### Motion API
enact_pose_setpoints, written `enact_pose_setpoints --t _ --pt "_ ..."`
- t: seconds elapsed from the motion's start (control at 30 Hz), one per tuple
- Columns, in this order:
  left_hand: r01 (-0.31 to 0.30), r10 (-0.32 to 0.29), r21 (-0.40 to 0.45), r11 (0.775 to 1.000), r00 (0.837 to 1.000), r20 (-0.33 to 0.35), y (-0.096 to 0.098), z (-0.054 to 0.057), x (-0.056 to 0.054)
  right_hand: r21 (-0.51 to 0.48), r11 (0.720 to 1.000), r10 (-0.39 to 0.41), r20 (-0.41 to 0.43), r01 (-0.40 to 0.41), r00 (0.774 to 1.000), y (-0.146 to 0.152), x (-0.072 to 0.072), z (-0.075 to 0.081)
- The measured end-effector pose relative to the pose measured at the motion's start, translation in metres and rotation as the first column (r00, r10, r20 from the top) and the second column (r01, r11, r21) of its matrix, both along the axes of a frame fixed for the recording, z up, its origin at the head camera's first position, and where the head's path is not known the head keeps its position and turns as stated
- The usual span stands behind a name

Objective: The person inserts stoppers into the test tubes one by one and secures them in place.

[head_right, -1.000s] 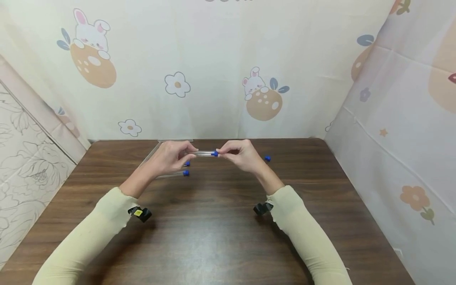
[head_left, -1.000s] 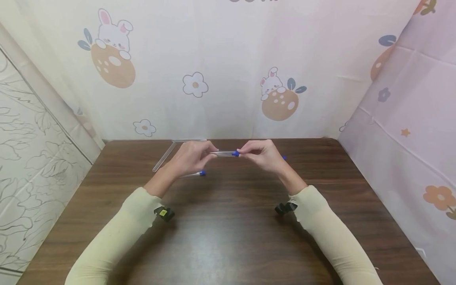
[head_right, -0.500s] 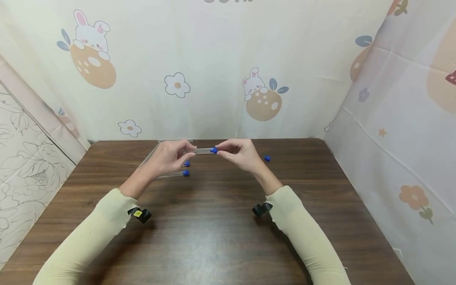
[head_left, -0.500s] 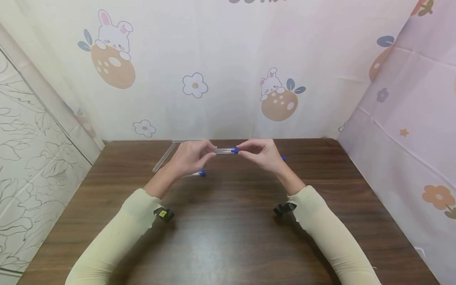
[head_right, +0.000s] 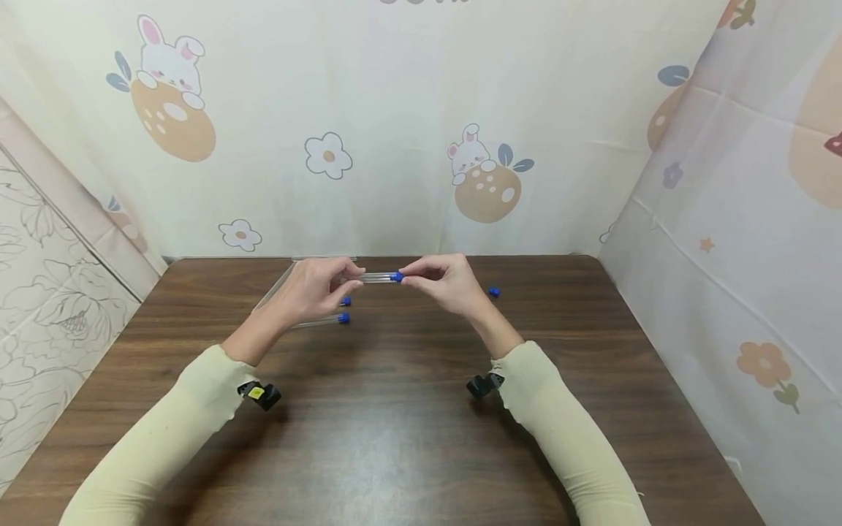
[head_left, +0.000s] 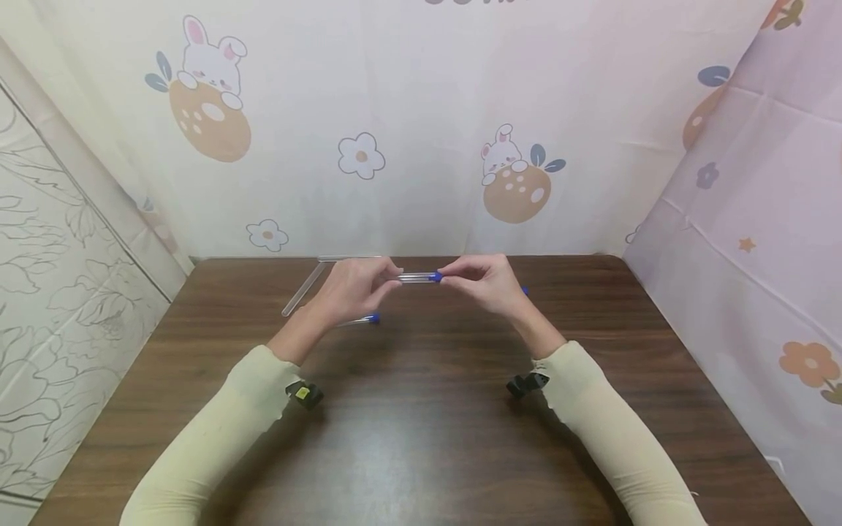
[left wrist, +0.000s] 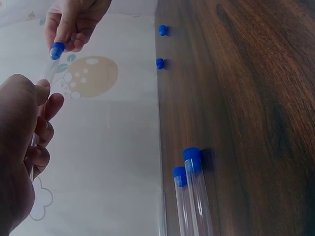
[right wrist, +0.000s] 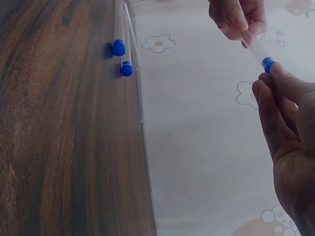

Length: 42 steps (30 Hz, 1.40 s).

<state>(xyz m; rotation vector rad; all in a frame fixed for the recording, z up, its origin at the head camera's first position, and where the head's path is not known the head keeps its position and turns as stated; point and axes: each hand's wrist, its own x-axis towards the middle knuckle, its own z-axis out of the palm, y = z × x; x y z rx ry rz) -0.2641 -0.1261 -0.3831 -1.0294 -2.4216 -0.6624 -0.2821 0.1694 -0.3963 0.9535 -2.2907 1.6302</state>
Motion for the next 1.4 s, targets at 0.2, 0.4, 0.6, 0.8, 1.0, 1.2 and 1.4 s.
enact_pose_setpoints --t 0.2,0.4,0.6,0.8,1.0,1.2,1.4 --pt "-0.017 0.017 -0.005 1.0 1.0 0.002 0.001 -0.004 -0.001 0.006 1.0 0.003 0.003 -0.003 1.0 0.0 0.0 -0.001" --pt "-0.052 0.052 -0.015 0.999 0.999 0.012 0.002 -0.008 0.0 -0.011 1.0 0.022 -0.007 -0.022 1.0 0.0 -0.002 -0.004" --pt "-0.054 0.054 -0.011 0.999 0.998 0.013 0.001 -0.007 -0.001 0.004 1.0 0.017 0.028 -0.017 0.999 0.003 -0.004 -0.003" --pt "-0.065 0.065 -0.003 0.998 0.998 0.006 -0.005 -0.005 0.0 0.068 0.997 -0.023 0.042 0.02 0.999 0.011 -0.004 -0.001" --pt "-0.075 0.074 0.038 0.996 0.997 0.019 -0.012 -0.006 0.0 0.098 0.994 -0.05 0.044 0.045 0.998 0.02 -0.004 0.002" --pt "-0.095 0.093 0.033 0.995 0.994 0.057 -0.019 -0.004 0.001 0.114 0.992 -0.057 0.037 0.053 0.998 0.028 -0.004 0.003" --pt "-0.122 0.121 0.021 0.992 0.99 0.073 -0.034 -0.003 0.002 0.081 0.995 -0.056 0.008 0.056 0.998 0.042 -0.004 0.004"
